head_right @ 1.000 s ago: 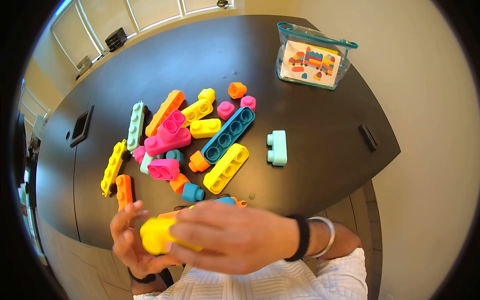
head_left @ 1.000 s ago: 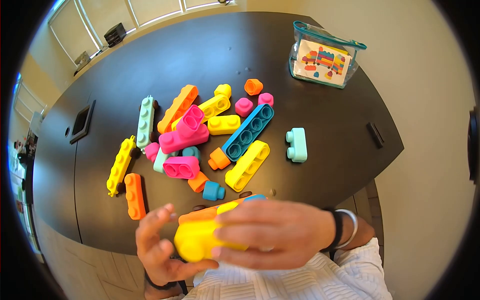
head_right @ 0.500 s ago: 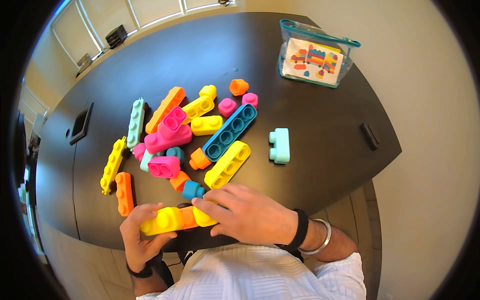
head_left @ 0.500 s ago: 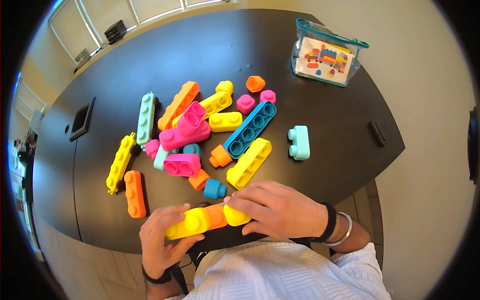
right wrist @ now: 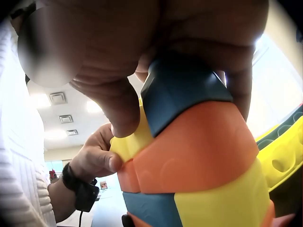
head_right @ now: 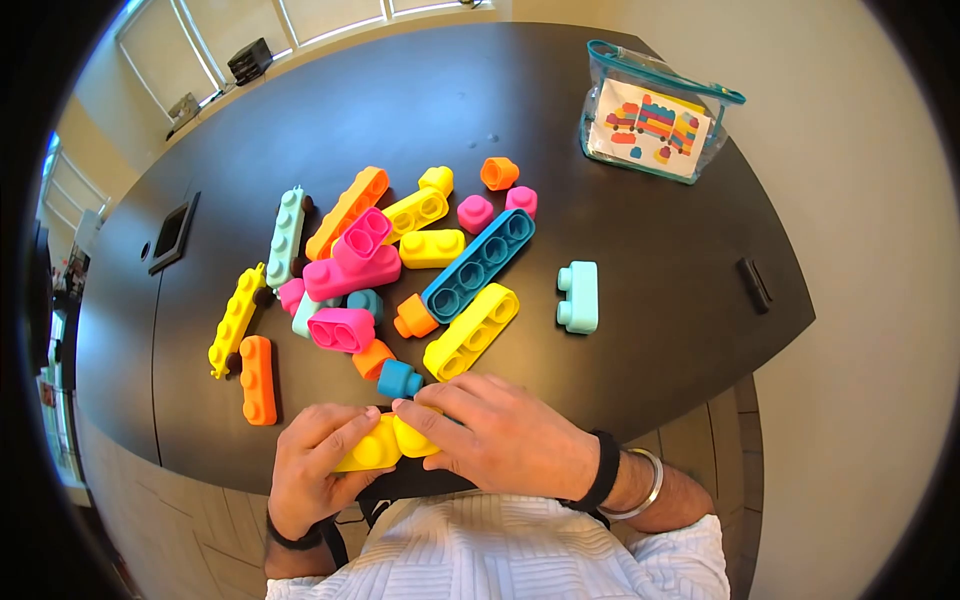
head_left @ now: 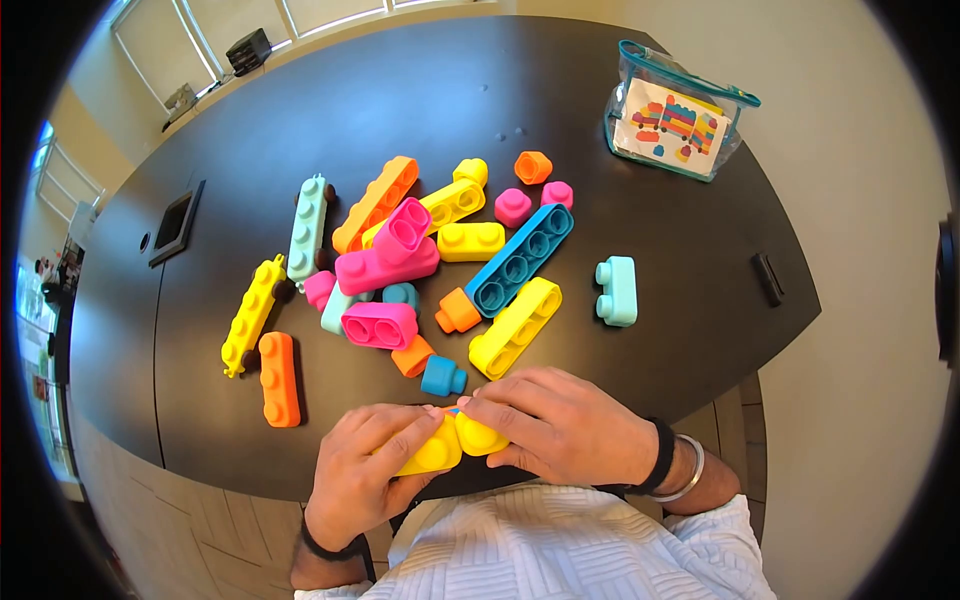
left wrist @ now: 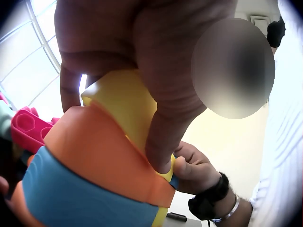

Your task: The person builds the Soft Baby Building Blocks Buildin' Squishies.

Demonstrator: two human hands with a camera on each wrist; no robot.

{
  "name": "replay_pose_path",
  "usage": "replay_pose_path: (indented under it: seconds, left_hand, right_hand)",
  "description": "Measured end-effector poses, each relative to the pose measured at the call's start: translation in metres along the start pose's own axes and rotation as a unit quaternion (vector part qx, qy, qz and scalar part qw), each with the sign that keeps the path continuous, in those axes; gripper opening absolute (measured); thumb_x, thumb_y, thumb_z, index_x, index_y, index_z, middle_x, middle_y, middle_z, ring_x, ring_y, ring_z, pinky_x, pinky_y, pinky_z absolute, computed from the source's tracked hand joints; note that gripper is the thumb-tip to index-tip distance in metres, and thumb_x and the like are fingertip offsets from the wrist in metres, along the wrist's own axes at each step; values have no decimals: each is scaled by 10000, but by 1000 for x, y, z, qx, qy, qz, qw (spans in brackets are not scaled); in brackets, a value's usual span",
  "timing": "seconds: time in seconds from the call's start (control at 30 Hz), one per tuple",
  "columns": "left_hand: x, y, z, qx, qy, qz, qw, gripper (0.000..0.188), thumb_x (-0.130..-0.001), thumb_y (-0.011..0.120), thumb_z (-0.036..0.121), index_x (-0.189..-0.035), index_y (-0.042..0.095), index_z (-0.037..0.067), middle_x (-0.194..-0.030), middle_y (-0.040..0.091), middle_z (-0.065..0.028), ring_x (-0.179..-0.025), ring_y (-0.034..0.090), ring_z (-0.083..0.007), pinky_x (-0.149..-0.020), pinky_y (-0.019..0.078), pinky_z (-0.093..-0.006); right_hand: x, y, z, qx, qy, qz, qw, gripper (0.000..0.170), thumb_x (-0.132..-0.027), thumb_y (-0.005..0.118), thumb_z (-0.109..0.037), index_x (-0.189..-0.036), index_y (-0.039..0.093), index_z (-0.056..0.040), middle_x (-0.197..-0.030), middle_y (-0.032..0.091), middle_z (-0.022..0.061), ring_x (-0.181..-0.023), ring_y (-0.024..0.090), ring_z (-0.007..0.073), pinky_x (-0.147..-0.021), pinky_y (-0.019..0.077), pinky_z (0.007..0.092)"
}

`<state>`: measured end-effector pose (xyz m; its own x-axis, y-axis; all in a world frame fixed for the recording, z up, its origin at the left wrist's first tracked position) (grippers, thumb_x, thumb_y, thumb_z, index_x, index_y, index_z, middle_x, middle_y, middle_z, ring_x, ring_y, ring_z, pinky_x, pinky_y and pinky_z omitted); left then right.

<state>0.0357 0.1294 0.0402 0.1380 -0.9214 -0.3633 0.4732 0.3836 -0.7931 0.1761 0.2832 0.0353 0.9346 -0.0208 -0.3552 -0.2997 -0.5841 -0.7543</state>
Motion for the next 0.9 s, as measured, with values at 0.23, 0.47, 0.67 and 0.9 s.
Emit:
replay_pose_path:
  seconds: [0.23, 0.47, 0.67, 0.9]
  left_hand:
    - [-6, -2, -8, 10, -55, -46, 997, 685, -825, 990, 311, -1434, 770, 86, -1135, 787, -97, -953, 758, -326, -818, 607, -428]
    - [-6, -1, -8, 7, -63, -67, 996, 680, -868, 960, 352, -1462, 756, 92, -1195, 788, -79, -1022, 765, -321, -866, 613, -445]
    - [-14, -5, -8, 36, -11, -138, 990, 919, -836, 971, 484, -1585, 646, 63, -1255, 782, -126, -1109, 764, -372, -948, 622, -466]
    - [-76, -70, -82, 151, -84, -104, 979, 628, -968, 919, 224, -1517, 683, 30, -1270, 823, -97, -1076, 789, -245, -937, 636, -371]
  right_hand:
    - [-3, 2, -1, -4, 3, -10, 1000, 718, -853, 948, -251, -1483, 663, -54, -1316, 714, 123, -1180, 720, 333, -1024, 605, 467]
    - [-2, 1, 0, -9, 1, -1, 1000, 735, -846, 955, -244, -1494, 663, -57, -1315, 711, 123, -1181, 719, 338, -1019, 605, 473]
    - [6, -1, 3, -14, -2, 3, 1000, 765, -865, 948, -242, -1550, 650, -75, -1322, 701, 148, -1188, 721, 349, -1000, 605, 483]
    - [12, -12, 2, 26, -5, 23, 999, 803, -868, 944, -248, -1600, 637, -129, -1328, 696, 156, -1172, 731, 345, -945, 603, 480]
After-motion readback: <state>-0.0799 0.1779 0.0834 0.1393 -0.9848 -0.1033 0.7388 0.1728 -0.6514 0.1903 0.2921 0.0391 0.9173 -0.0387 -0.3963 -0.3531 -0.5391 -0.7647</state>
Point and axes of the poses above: each hand's wrist, its own x-axis away from the middle knuckle, its own y-axis out of the palm, z = x × y, the point moved 7 cm from there along -x, towards the middle knuckle
